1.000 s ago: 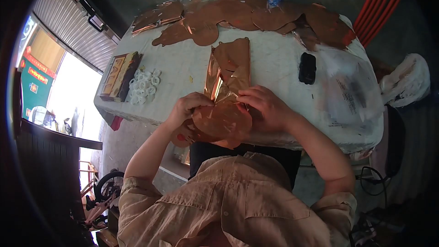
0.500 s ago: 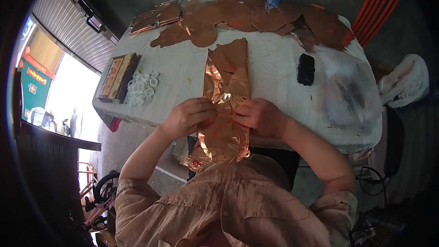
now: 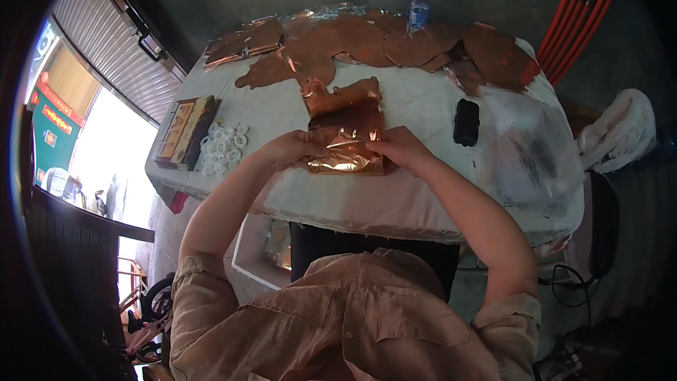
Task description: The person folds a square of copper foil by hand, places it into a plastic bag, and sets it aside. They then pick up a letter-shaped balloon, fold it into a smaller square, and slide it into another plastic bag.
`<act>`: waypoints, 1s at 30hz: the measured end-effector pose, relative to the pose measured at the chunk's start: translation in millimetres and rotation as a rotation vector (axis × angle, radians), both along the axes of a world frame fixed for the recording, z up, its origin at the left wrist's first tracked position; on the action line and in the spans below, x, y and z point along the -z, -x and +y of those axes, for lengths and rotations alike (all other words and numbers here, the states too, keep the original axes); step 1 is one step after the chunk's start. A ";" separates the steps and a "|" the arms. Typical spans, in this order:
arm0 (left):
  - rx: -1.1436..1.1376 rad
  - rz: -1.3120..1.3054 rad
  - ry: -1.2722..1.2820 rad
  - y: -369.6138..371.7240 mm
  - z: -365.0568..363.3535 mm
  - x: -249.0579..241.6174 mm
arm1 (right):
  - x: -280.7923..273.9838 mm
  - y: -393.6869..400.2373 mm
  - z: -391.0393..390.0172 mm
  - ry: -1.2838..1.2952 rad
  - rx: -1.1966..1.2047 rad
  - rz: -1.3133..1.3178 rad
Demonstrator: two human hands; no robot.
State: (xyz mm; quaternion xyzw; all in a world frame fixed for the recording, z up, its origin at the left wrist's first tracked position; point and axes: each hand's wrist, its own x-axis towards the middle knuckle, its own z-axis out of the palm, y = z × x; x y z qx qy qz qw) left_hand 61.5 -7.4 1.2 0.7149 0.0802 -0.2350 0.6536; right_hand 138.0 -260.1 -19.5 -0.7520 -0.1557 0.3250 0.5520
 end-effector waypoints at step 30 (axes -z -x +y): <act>-0.307 -0.649 -0.393 63.3 -18.7 15.1 | 7.9 -10.1 8.2 0.089 -0.044 -0.143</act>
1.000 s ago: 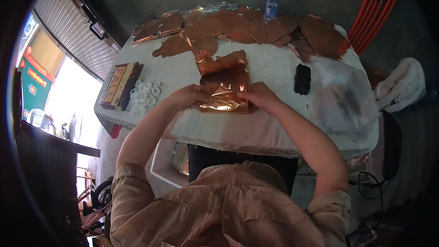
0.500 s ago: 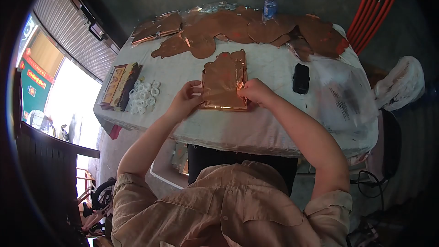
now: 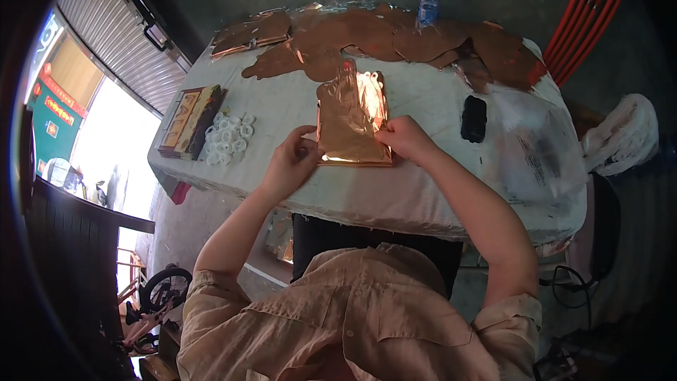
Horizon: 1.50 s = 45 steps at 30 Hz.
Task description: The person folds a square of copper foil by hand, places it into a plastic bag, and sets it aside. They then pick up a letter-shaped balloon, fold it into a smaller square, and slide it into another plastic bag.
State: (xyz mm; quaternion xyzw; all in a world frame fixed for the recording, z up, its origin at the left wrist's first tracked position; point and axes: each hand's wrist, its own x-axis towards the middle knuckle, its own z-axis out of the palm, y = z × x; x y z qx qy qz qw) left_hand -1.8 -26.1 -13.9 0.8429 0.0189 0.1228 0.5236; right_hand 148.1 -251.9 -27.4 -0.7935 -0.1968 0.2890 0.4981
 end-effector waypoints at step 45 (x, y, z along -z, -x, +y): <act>0.366 -0.071 -0.806 1.3 -25.1 -2.9 | -1.1 -9.5 8.5 0.065 -0.004 -0.194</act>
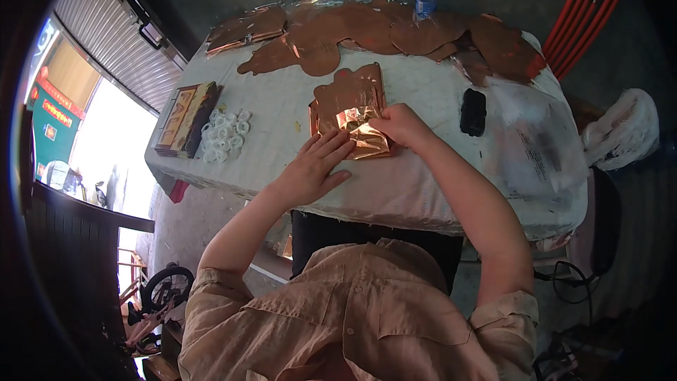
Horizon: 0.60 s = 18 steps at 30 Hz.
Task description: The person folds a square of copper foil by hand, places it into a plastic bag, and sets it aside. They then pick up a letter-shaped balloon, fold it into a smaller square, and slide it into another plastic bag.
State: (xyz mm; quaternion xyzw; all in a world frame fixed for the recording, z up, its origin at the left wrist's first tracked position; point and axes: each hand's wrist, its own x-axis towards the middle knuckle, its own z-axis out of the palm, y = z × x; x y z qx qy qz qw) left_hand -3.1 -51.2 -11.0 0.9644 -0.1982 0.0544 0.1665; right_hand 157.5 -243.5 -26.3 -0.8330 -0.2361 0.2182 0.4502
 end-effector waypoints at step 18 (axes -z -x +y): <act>0.008 -0.126 0.233 -2.5 11.3 0.8 | 2.6 48.9 12.8 0.440 -0.274 -0.697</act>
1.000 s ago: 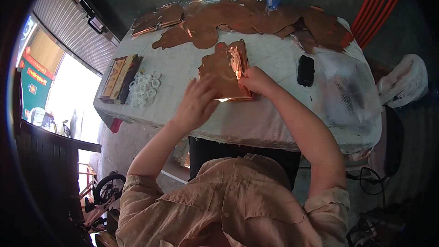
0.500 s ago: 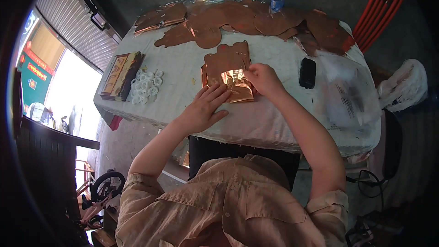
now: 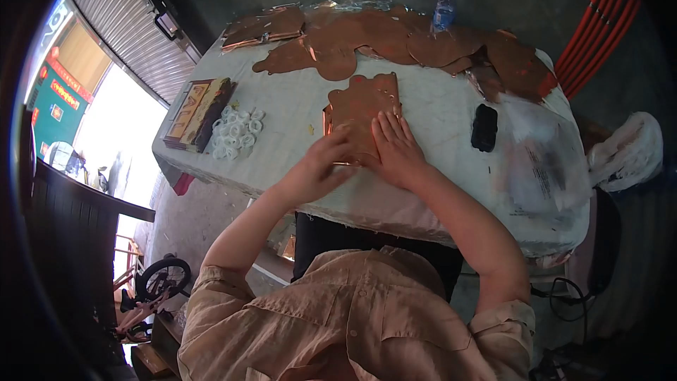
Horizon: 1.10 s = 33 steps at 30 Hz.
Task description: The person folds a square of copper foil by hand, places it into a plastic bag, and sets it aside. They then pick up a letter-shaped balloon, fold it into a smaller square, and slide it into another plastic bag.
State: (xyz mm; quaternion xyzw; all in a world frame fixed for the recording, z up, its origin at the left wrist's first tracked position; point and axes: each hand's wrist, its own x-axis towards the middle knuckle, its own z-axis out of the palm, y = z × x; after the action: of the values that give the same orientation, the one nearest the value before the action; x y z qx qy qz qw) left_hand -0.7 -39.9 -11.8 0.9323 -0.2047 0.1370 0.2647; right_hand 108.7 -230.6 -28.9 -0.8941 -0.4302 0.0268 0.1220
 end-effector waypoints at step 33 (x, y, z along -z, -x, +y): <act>0.086 0.465 0.644 -57.4 45.0 5.6 | 2.0 -0.9 -1.6 -0.060 -0.016 -0.003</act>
State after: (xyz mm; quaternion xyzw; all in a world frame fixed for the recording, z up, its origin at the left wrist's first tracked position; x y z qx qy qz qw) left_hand 56.8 5.1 -17.5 0.7982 -0.1248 -0.0319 0.5884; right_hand 109.6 -232.2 -30.9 -0.8866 -0.4380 0.0136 0.1480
